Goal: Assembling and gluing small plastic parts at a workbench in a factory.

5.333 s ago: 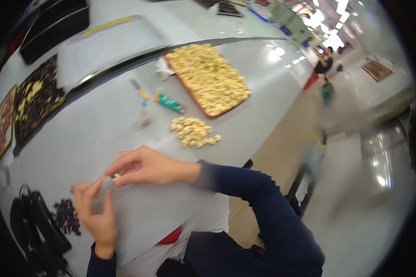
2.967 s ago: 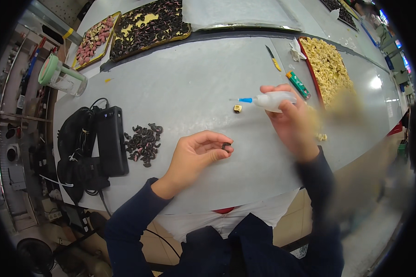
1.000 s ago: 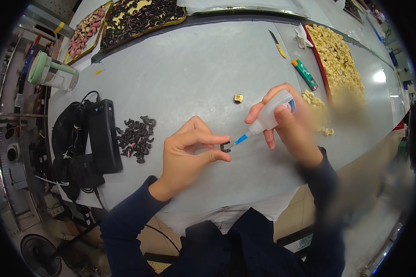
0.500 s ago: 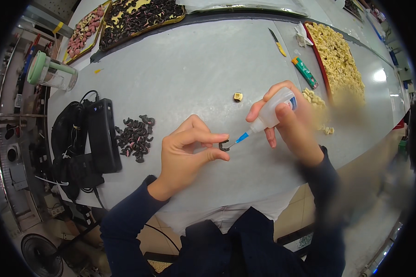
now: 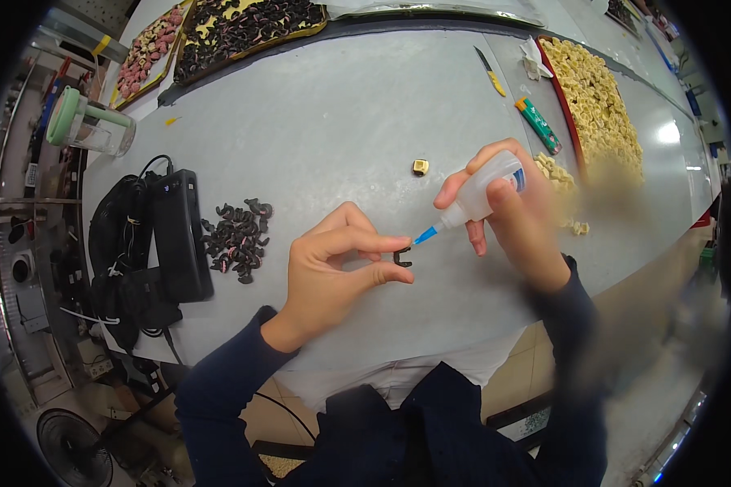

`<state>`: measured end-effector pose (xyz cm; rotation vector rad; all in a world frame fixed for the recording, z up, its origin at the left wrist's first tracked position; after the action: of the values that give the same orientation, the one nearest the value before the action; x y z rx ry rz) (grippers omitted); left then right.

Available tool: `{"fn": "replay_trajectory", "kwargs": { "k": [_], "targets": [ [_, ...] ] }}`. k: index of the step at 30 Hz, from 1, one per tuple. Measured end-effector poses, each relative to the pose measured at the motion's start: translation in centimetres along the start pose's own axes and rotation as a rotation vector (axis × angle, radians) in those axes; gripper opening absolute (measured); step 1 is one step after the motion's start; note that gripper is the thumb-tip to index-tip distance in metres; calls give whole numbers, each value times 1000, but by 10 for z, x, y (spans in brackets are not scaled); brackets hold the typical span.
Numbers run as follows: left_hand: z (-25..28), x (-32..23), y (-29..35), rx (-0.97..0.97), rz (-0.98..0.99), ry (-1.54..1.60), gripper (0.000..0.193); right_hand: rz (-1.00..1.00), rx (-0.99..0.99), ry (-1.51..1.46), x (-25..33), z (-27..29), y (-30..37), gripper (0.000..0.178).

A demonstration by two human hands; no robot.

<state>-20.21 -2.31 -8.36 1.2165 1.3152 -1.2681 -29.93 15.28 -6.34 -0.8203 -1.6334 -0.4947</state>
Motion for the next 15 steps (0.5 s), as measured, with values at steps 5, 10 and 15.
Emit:
{"fn": "replay_trajectory", "kwargs": {
  "k": [5,10,15],
  "targets": [
    [0,0,0,3,-2,3,33,5,-5,-1,0,1,0,28],
    [1,0,-1,-2,-15,2,32,23,-9,10,0,2,0,29],
    [2,0,0,-10,-12,17,34,30,-20,21,-1,4,-1,29]
  ]
}}
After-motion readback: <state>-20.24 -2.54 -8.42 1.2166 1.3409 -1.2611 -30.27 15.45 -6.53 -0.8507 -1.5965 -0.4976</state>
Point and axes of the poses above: each hand's wrist, its own y-axis away from the middle knuckle, its own z-axis out of the back of the hand, x = y × z, the point moved 4 cm from there along -y, towards the middle knuckle, and after that the axes turned 2 degrees about x, right-handed, at the moved point
